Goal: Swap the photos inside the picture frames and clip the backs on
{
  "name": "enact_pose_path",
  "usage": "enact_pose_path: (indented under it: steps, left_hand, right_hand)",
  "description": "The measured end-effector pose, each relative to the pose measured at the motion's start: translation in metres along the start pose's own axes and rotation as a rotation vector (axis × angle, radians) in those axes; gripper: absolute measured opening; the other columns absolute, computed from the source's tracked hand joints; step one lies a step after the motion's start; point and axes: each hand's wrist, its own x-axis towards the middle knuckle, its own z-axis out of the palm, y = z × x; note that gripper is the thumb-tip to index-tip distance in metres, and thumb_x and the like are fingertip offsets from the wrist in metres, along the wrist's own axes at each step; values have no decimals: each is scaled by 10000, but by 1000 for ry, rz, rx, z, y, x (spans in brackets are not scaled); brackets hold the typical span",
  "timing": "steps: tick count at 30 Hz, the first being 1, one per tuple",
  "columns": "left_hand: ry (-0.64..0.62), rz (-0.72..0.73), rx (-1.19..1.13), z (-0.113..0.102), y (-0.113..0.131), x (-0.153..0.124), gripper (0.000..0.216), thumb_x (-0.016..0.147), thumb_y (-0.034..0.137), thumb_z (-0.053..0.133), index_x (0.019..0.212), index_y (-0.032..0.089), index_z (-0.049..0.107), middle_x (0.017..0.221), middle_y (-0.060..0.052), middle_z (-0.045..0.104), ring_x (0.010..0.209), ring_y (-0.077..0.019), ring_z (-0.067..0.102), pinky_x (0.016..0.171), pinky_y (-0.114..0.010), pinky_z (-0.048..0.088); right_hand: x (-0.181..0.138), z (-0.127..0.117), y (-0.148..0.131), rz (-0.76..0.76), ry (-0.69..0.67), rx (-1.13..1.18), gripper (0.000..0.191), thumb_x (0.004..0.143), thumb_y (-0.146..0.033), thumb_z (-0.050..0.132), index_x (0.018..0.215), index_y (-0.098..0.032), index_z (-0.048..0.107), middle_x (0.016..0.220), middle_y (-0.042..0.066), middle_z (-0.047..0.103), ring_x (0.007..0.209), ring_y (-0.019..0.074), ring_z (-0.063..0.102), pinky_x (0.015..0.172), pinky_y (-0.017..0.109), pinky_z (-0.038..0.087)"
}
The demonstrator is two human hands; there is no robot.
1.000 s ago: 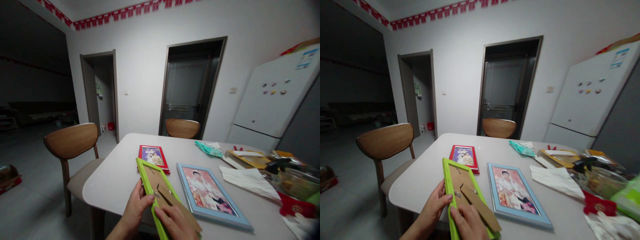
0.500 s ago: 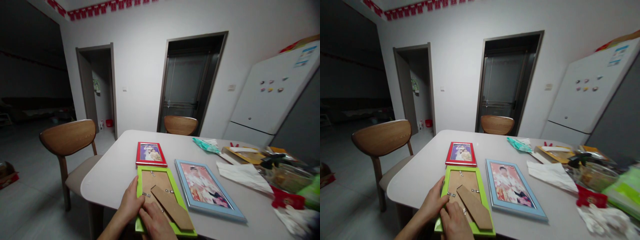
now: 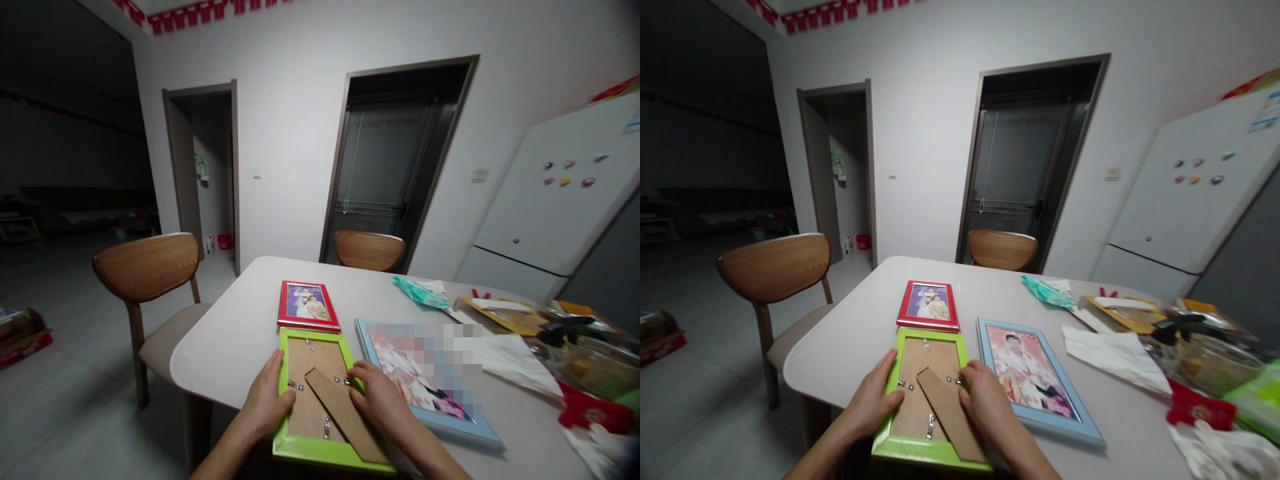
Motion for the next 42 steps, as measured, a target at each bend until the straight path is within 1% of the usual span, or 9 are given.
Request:
enact_pose_path:
  steps: [6,11,14,17,19,22,26,34,42]
  left_hand:
    - [-78,1,63,-2,2,-4,713,595,131,455,1268,29,242,1341,-124,256,1221,-185,248,1025,-269,176]
    - [-61,18,74,-2,1,-4,700,604,130,449,1267,35,247,1337,-118,271,1217,-184,258,1024,-273,189]
    - [-54,24,77,-1,0,-4,695,604,121,441,1264,19,247,1334,-130,275,1216,-189,260,1024,-278,191]
    - [-45,29,75,1,-2,-4,685,609,123,441,1261,25,256,1330,-129,285,1212,-192,268,1023,-286,197]
    - [-28,32,76,3,-3,-4,676,614,127,441,1259,31,264,1326,-126,295,1209,-193,275,1022,-290,199]
    - [-13,37,76,4,-4,-4,652,631,138,435,1254,32,274,1318,-131,309,1202,-192,289,1016,-295,213]
    - [-13,39,77,4,-4,-5,636,634,142,432,1244,27,292,1309,-139,324,1197,-197,299,1010,-301,227]
    - [-2,47,105,8,-6,-5,623,634,137,423,1236,22,311,1298,-142,341,1190,-192,312,1008,-293,233]
    - [-9,17,126,9,0,-6,654,612,112,420,1245,11,288,1300,-143,337,1189,-193,315,1006,-284,236]
  right_hand:
    - [12,13,-5,66,23,-100,241,716,-176,399,774,-152,631,817,83,557,742,155,538,682,223,368]
    - [17,19,1,78,26,-136,258,747,-186,371,767,-180,628,787,69,559,699,143,534,621,221,348]
    - [15,18,-1,59,65,-156,250,748,-200,385,793,-189,631,818,73,569,761,165,522,649,240,344]
    - [13,17,-17,-22,141,-111,249,756,-243,409,859,-191,629,928,81,571,882,190,484,750,268,327]
    - [14,19,-35,-115,112,-27,251,767,-268,411,860,-194,632,938,70,576,886,179,480,777,264,319]
    - [18,27,-61,-206,35,35,214,750,-291,452,803,-203,640,855,50,590,827,164,492,743,249,329]
    - [24,38,-76,-200,5,5,173,728,-262,482,699,-200,640,760,44,581,773,156,493,692,239,330]
    - [31,53,-72,-141,71,30,164,722,-226,472,690,-173,624,747,57,578,759,149,498,700,230,328]
    - [50,50,-56,-75,72,35,201,740,-257,450,662,-172,615,670,26,602,624,112,516,573,193,329]
